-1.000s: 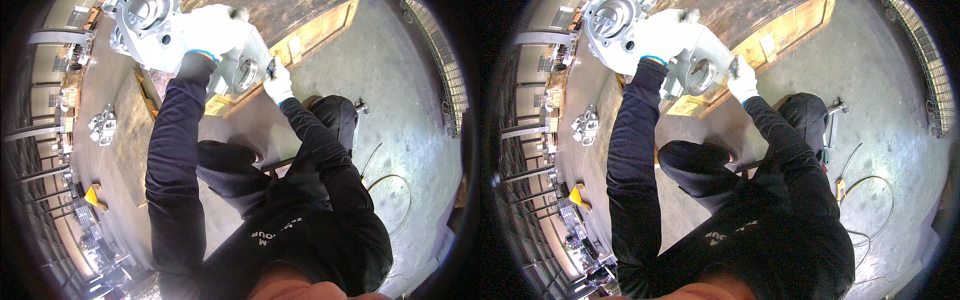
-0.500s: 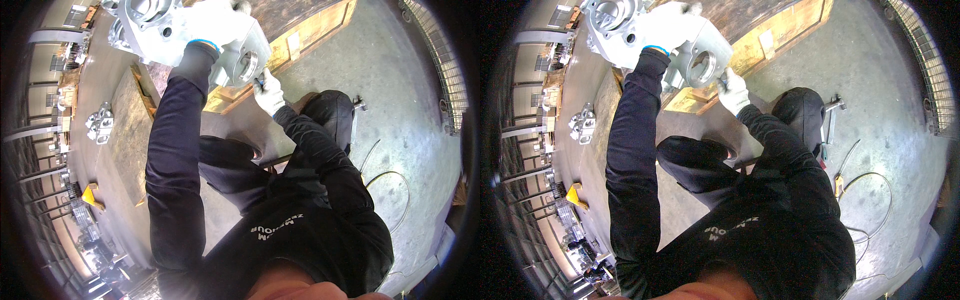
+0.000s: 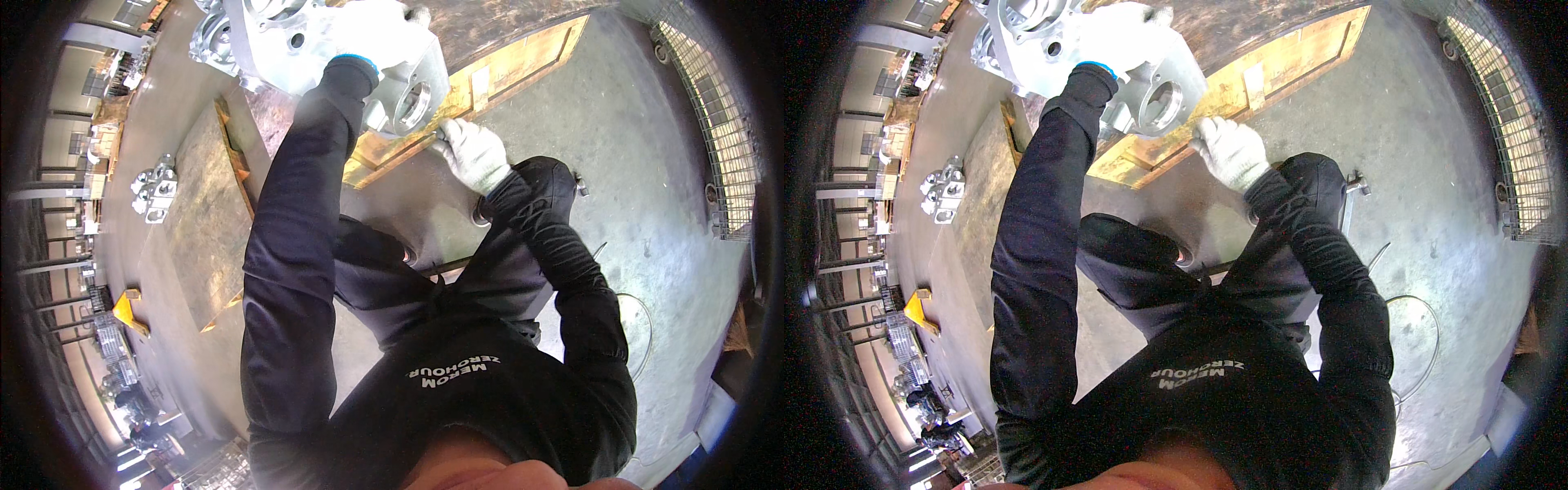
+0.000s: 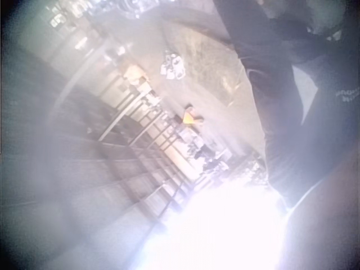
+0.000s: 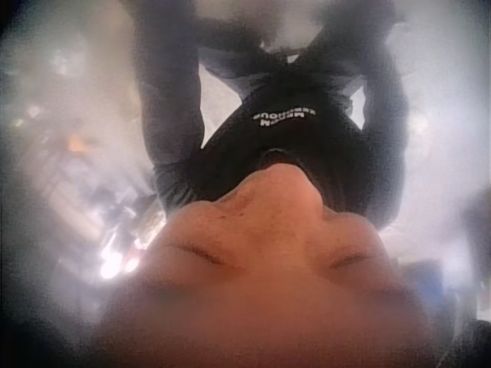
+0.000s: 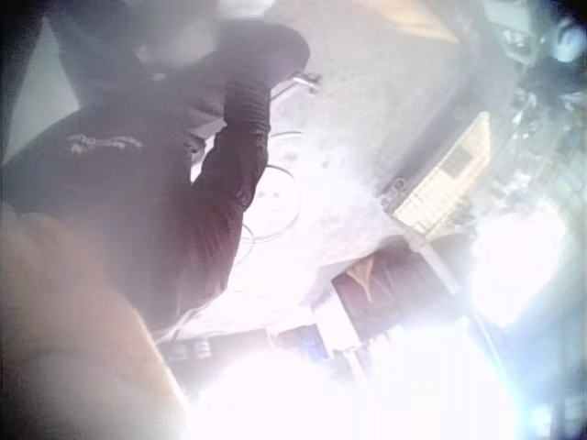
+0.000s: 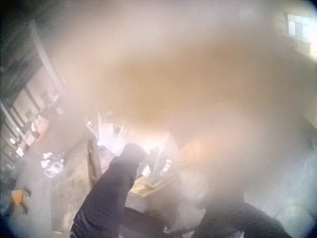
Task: The person deburrs and smooths the edges of a large aluminum casting using a metal file and a red abrasive pad. They rotate the part to access different surfaces, then place it on a wooden pallet with other similar parts.
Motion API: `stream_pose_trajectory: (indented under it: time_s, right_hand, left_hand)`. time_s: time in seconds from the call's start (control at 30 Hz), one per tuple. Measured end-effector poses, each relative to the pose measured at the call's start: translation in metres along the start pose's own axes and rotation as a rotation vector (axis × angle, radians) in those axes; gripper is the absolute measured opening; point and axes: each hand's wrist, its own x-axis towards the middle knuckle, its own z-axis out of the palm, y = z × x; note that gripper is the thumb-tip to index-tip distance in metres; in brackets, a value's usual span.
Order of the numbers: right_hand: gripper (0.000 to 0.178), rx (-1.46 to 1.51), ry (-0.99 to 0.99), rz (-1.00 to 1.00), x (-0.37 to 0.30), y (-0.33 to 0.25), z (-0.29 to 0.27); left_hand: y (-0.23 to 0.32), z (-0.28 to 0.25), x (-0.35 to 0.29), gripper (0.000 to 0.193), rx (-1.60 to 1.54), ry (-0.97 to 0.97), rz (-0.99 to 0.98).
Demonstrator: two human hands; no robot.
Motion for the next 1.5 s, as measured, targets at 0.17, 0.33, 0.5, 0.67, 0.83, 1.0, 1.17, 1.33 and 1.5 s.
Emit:
stream_pose_trajectory:
  time_s: [0.17, 0.33, 0.5, 0.67, 0.83, 1.0, 1.17, 1.33, 1.5]
  right_hand:
    - [0.03, -0.098, -0.102, -0.071, 0.034, 0.011, -0.029]
    - [0.027, -0.149, -0.097, -0.117, 0.045, 0.011, -0.04]
    - [0.028, -0.14, -0.201, -0.094, 0.044, 0.013, -0.038]
    - [0.028, -0.025, -0.219, -0.024, 0.041, 0.014, -0.021]
    - [0.027, 0.025, -0.209, -0.012, 0.032, 0.017, -0.006]
    - [0.029, -0.061, -0.376, 0.015, 0.016, 0.031, -0.008]
    - [0.029, 0.026, -0.293, 0.149, 0.002, 0.044, -0.017]
    - [0.029, 0.256, -0.096, 0.387, 0.012, 0.047, -0.005]
    - [0.037, 0.498, 0.019, 0.534, 0.022, 0.037, 0.025]
  left_hand:
    - [0.001, -0.003, 0.001, 0.047, -0.005, -0.001, -0.004]
    - [0.002, -0.001, 0.001, 0.047, -0.013, 0.005, 0.004]
    - [0.001, 0.004, 0.001, 0.048, -0.019, 0.021, 0.017]
    - [0.0, 0.008, 0.006, 0.048, -0.024, 0.033, 0.024]
    - [-0.003, 0.008, 0.002, 0.048, -0.01, 0.058, 0.028]
    - [-0.001, 0.004, -0.002, 0.048, 0.057, 0.1, 0.044]
    - [0.007, 0.0, 0.001, 0.051, -0.084, 0.032, -0.053]
    - [0.012, -0.007, 0.003, 0.048, -0.033, -0.086, -0.107]
    - [0.011, -0.011, 0.002, 0.042, 0.045, -0.041, -0.02]
